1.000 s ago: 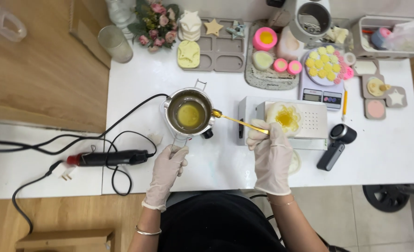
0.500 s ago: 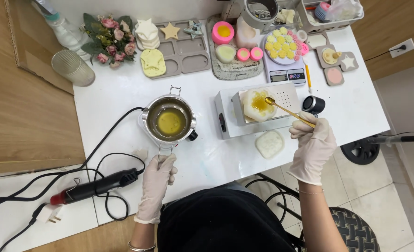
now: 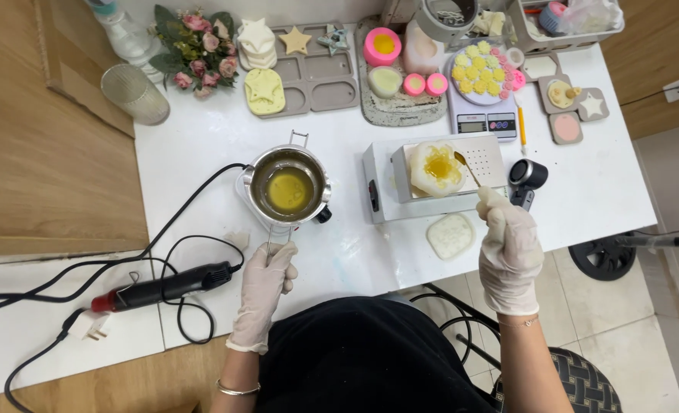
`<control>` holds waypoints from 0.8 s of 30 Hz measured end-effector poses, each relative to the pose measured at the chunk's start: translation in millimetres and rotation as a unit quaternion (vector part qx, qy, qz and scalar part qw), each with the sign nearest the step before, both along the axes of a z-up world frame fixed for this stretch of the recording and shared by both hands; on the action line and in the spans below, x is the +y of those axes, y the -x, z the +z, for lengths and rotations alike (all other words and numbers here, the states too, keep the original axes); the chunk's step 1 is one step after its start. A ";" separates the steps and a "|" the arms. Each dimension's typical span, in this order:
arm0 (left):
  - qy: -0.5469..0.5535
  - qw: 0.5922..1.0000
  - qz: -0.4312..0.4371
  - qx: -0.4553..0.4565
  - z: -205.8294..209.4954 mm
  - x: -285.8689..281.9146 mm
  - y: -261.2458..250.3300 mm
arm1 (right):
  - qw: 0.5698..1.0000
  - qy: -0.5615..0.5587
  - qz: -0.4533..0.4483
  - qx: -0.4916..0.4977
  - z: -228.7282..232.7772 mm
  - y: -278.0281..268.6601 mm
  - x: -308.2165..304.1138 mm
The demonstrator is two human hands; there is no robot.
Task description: Scooping liquid wax from a melting pot into a candle mold using a small spoon.
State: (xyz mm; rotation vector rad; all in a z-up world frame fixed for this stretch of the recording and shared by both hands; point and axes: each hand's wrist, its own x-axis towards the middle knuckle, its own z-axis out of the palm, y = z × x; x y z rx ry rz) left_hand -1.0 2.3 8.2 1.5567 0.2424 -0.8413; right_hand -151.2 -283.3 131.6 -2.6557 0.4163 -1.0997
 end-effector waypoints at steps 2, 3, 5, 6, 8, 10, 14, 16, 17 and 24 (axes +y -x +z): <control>-0.007 1.000 0.009 -0.002 2.9 -2.7 0.8 | 0.994 -0.098 0.012 -0.055 -0.4 -6.4 7.0; -0.012 1.000 0.011 -0.002 4.2 -2.6 0.6 | 0.975 -0.193 0.016 -0.107 -1.3 -10.3 11.5; -0.008 1.000 0.017 -0.001 0.2 -1.2 -0.1 | 0.947 -0.293 0.038 -0.126 5.8 -28.8 32.0; 0.003 1.000 0.014 0.003 -1.9 -1.9 -0.1 | 0.911 -0.383 0.051 -0.142 10.4 -36.9 41.5; -0.005 1.000 0.016 0.004 1.3 -2.1 0.0 | 0.863 -0.480 0.081 -0.131 -13.2 -61.3 50.4; -0.010 1.000 0.016 0.006 3.4 -3.8 1.0 | 0.806 -0.570 0.106 -0.118 -37.2 -83.5 59.3; -0.020 1.000 0.010 -0.008 3.3 -5.0 3.8 | 0.745 -0.661 0.080 0.044 -75.3 -114.3 74.4; -0.014 1.000 0.010 -0.010 2.8 -4.9 4.9 | 0.739 -0.662 0.089 0.084 -88.1 -120.3 76.0; -0.015 1.000 0.007 -0.016 3.3 -4.5 5.5 | 0.738 -0.660 0.098 0.097 -94.1 -121.3 75.2; -0.045 0.998 -0.008 -0.033 10.3 -7.3 6.2 | 0.736 -0.662 0.090 0.113 -125.4 -122.5 62.6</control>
